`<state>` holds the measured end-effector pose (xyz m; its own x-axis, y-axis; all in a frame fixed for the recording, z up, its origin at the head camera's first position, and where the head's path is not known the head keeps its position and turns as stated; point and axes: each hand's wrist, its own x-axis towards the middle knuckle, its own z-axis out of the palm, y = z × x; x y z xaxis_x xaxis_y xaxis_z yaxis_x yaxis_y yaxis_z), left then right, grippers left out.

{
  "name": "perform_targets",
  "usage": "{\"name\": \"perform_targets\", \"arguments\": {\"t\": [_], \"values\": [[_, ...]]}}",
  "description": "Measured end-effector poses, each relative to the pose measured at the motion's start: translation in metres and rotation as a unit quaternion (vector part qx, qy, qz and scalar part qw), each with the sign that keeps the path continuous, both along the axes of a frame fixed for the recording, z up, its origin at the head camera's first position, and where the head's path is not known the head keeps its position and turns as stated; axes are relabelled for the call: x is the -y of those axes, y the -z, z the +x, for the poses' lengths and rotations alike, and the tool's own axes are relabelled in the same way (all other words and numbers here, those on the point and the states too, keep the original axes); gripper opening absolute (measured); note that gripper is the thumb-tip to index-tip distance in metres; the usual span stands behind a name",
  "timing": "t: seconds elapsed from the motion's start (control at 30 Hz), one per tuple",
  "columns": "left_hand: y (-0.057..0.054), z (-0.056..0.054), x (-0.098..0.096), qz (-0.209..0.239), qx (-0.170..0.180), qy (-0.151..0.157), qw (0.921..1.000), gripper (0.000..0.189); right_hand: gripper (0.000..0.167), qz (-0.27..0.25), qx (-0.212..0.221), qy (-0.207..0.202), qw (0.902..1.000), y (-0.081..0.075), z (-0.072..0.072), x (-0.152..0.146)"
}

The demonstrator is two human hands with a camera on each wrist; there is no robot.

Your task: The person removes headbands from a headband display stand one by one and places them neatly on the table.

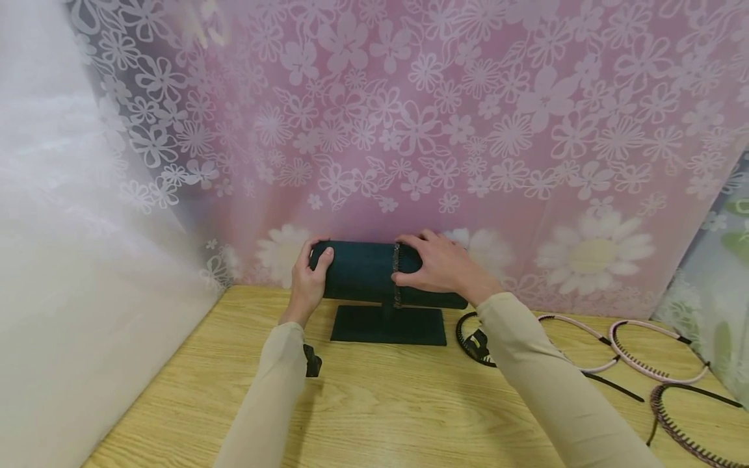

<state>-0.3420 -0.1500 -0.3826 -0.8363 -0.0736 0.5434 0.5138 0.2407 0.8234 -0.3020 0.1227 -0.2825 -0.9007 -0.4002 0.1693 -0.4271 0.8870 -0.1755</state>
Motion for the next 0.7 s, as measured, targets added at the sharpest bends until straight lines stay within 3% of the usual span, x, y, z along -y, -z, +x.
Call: {"name": "perform_targets", "arguments": {"t": [0.27, 0.53, 0.7], "values": [[-0.021, 0.024, -0.006, -0.003, 0.015, -0.004, 0.9999, 0.037, 0.084, 0.003, -0.012, -0.004, 0.9999, 0.001, 0.002, -0.006], [-0.003, 0.003, -0.001, 0.0, 0.012, -0.001, 0.9999, 0.044, 0.084, 0.005, -0.012, 0.0, 0.9999, 0.002, 0.003, -0.015], [0.002, -0.002, 0.001, -0.003, -0.004, -0.004, 1.0, 0.045, 0.084, 0.01, -0.015, 0.002, 0.9998, 0.003, 0.004, -0.019]]}}
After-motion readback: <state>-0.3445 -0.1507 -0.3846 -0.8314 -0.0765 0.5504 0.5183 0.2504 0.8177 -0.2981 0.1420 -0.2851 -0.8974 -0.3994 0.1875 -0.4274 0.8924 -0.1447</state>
